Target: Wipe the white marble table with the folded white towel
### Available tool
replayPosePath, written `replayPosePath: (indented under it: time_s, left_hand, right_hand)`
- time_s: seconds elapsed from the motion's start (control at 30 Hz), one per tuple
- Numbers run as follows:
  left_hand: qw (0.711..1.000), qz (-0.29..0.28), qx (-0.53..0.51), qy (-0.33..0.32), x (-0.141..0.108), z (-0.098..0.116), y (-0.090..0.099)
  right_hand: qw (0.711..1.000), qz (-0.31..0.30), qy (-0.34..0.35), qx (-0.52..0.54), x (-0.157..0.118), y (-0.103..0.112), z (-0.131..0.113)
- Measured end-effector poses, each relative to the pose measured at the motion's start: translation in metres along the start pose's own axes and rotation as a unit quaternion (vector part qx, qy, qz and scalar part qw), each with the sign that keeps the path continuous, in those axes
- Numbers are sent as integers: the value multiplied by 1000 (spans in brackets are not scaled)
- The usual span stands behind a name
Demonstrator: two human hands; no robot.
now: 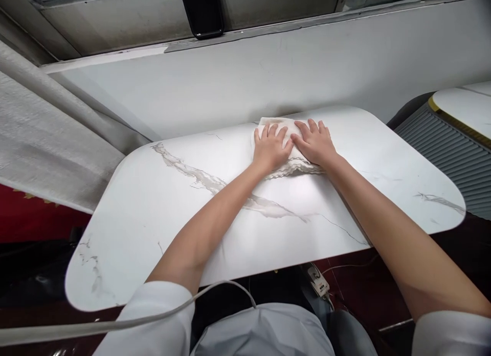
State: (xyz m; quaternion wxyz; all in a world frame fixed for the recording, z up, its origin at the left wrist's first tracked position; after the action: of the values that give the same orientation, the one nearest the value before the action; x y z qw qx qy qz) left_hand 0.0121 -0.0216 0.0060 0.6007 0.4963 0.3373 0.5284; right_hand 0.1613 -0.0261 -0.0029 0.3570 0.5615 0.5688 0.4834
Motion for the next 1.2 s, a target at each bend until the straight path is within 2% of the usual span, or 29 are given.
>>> replayPosePath:
  time_s: [0.33,0.47,0.57,0.73,0.9,1.2]
  left_hand:
    - [999,34,7,21,45,-7,-4]
    - [999,33,26,28,60,-4,-6]
    - [998,35,34,31,71,0,-8]
    - [997,48,36,38,79,3,-11]
    - [997,50,45,46,77,6,-13]
    - [997,43,47,38,66,46,-26]
  right_hand:
    - [997,39,64,21,62,-18,30]
    - [997,46,62,20,78,-20,36]
    - [998,53,31,3,84,-18,37]
    - [999,18,27,-43,91,-17,40]
    - [997,53,55,-2,92,-17,47]
    - [999,33,40,-5,65,5,73]
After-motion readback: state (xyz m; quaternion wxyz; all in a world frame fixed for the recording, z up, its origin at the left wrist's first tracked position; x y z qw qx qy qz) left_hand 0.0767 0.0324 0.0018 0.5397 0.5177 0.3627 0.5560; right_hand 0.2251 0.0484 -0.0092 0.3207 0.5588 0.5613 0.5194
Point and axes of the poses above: each hand's wrist, its own x-axis towards the middle knuckle, its own y-axis out of the back of the hand, z = x × y, the point moved 1 cm from there along x, towards the middle knuckle, and after that the axes turned 10 degrees about y, right-handed, at the moved point
